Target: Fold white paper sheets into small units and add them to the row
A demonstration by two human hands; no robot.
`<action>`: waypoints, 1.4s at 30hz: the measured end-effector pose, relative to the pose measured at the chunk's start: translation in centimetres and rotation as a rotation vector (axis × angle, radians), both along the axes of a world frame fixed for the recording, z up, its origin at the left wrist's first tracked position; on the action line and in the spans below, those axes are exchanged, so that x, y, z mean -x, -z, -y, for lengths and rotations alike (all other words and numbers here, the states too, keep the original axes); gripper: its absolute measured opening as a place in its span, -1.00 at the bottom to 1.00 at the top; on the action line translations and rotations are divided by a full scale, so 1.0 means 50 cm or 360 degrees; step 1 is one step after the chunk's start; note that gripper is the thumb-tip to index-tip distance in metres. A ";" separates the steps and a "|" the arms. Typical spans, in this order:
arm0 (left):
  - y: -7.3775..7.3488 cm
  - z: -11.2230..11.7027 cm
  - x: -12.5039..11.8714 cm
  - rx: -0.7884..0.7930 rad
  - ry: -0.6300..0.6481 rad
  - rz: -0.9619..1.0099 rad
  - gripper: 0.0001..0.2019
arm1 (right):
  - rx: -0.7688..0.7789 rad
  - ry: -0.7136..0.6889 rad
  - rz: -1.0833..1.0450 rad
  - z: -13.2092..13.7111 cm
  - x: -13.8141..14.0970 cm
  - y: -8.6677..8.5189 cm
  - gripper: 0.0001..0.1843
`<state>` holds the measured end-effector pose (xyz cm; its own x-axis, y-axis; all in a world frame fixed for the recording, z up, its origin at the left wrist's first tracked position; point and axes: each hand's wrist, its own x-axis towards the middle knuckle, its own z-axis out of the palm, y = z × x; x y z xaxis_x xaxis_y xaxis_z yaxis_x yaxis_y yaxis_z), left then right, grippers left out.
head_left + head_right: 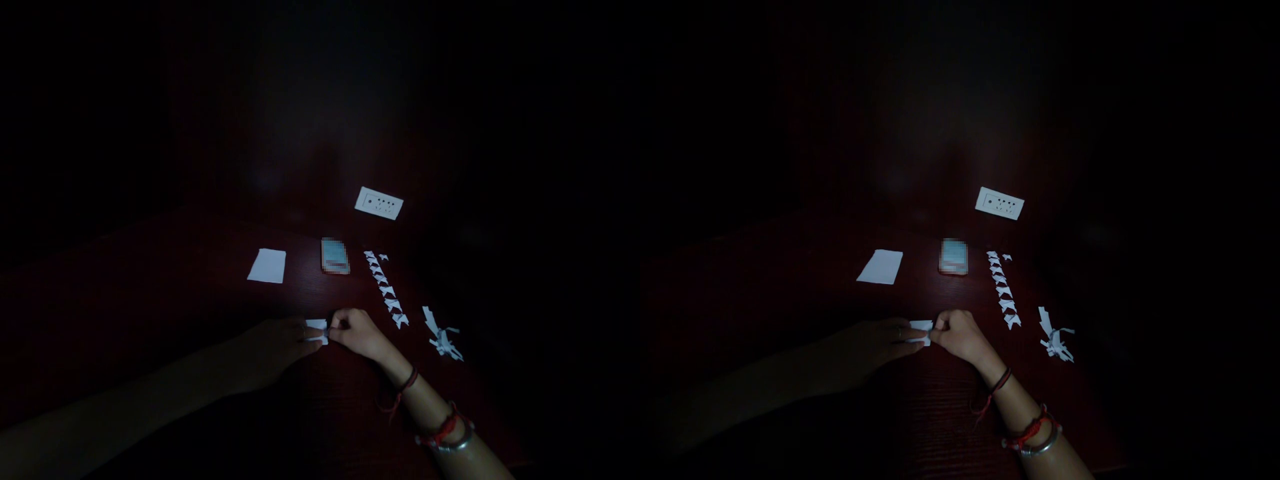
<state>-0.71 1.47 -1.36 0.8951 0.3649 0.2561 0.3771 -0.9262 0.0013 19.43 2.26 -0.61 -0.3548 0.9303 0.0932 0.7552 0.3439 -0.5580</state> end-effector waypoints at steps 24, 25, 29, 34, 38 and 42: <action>-0.008 0.002 0.006 0.0366 0.0046 0.0129 -0.38 | -0.0592 -0.0597 0.0608 0.046 -0.037 -0.034 -0.74; -0.010 0.004 0.006 0.0361 0.0039 0.0116 -0.39 | -0.0592 -0.0583 0.0614 0.045 -0.040 -0.035 -0.75; -0.008 0.008 0.008 0.0331 0.0025 0.0128 -0.38 | -0.0567 -0.0471 0.0498 0.040 -0.051 -0.032 -0.76; 0.020 0.000 0.005 0.0242 0.0018 0.0254 -0.44 | -0.0487 -0.0482 0.0161 0.037 -0.041 -0.035 -0.76; 0.029 0.002 -0.001 0.0214 -0.0043 0.0243 -0.42 | -0.0373 -0.0469 0.0096 0.038 -0.028 -0.037 -0.81; 0.016 0.012 -0.002 0.0214 -0.0138 0.0239 -0.41 | -0.0303 -0.0422 0.0090 0.034 -0.021 -0.028 -0.87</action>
